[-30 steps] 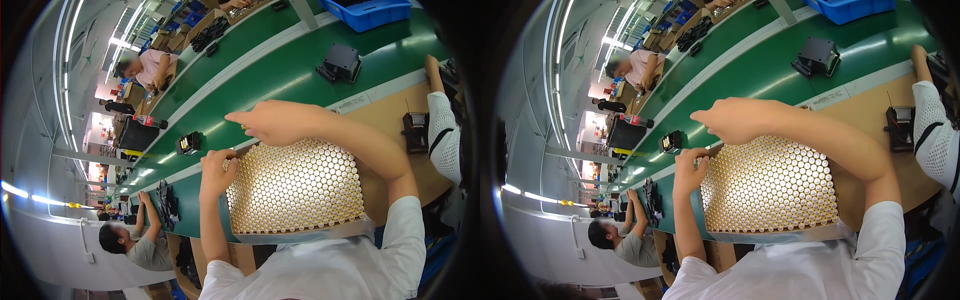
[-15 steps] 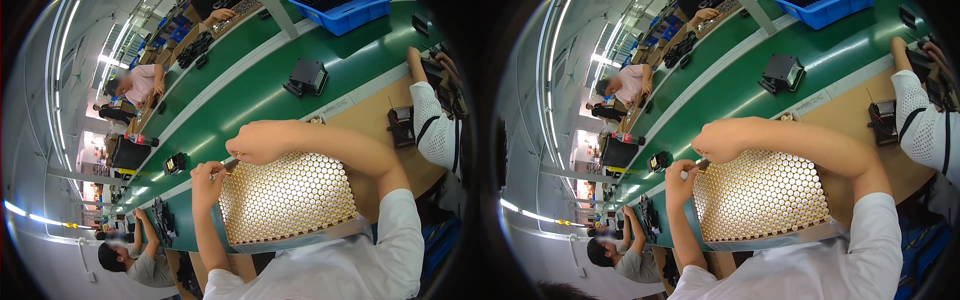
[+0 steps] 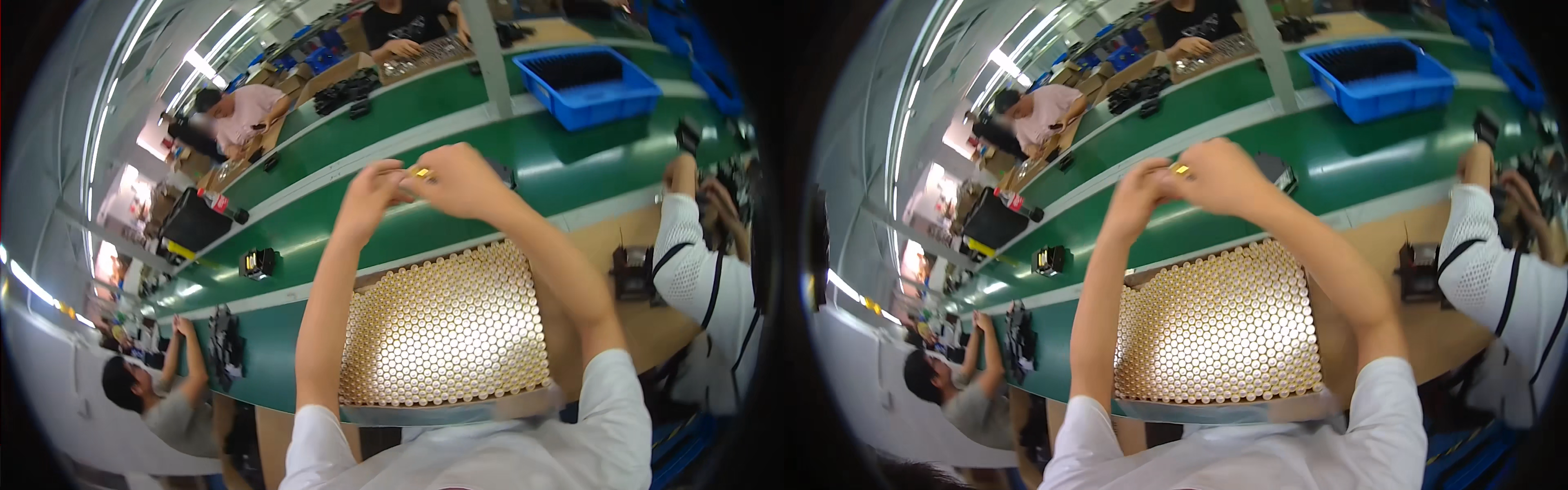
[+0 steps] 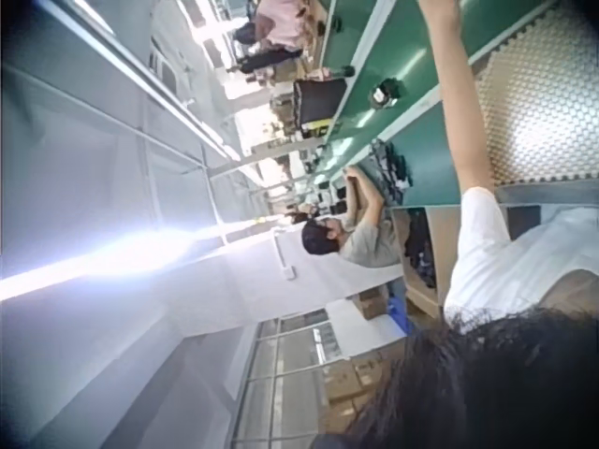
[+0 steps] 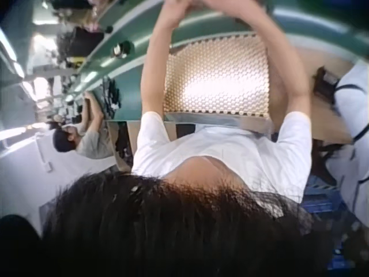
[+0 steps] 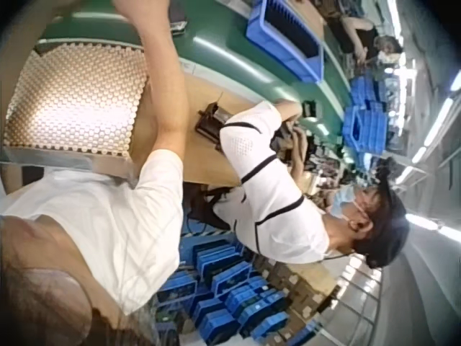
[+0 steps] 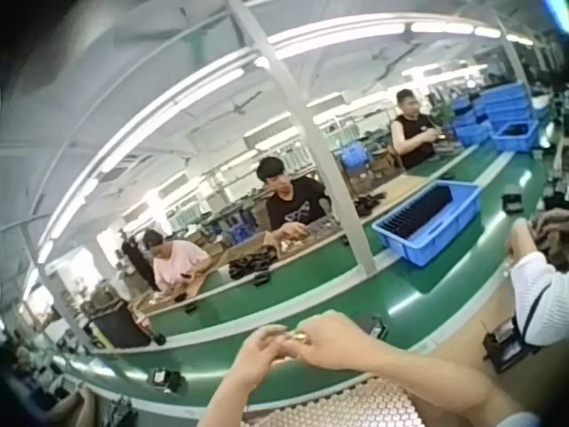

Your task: Assembling small metal components into black plastic housing units on a factory line.

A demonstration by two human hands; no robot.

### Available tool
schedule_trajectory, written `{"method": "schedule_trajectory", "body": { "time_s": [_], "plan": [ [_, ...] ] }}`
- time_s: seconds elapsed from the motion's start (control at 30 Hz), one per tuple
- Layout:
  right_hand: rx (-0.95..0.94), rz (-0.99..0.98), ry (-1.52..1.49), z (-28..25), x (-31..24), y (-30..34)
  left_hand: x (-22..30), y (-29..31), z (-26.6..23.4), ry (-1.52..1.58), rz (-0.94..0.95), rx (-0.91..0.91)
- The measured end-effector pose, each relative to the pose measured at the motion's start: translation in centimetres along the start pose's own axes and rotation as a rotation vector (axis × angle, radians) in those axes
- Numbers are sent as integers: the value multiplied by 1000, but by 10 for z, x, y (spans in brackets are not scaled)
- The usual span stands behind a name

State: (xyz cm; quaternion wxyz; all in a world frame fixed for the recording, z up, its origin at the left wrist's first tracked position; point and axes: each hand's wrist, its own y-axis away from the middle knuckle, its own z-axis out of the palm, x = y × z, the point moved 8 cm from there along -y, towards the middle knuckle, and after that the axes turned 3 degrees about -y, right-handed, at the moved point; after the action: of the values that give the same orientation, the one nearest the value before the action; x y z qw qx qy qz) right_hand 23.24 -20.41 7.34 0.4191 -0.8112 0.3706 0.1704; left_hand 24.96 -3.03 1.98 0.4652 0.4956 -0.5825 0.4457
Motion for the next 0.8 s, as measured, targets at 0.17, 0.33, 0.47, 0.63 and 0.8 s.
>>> {"method": "schedule_trajectory", "body": {
  "time_s": [0.17,0.33,0.47,0.63,0.8],
  "plan": [
    [120,117,-161,-58,5,-14,-82,-72,22,-959,215,-239],
    [195,193,-70,-96,26,0,-89,-78,42,-1076,141,-312],
    [-22,274,-127,-81,23,-1,-60,-66,34,-979,211,-359],
    [-189,287,-135,-58,29,1,-20,-70,49,-719,141,-460],
    [-372,254,88,-42,28,1,-10,-86,76,-660,105,-477]
  ]
}}
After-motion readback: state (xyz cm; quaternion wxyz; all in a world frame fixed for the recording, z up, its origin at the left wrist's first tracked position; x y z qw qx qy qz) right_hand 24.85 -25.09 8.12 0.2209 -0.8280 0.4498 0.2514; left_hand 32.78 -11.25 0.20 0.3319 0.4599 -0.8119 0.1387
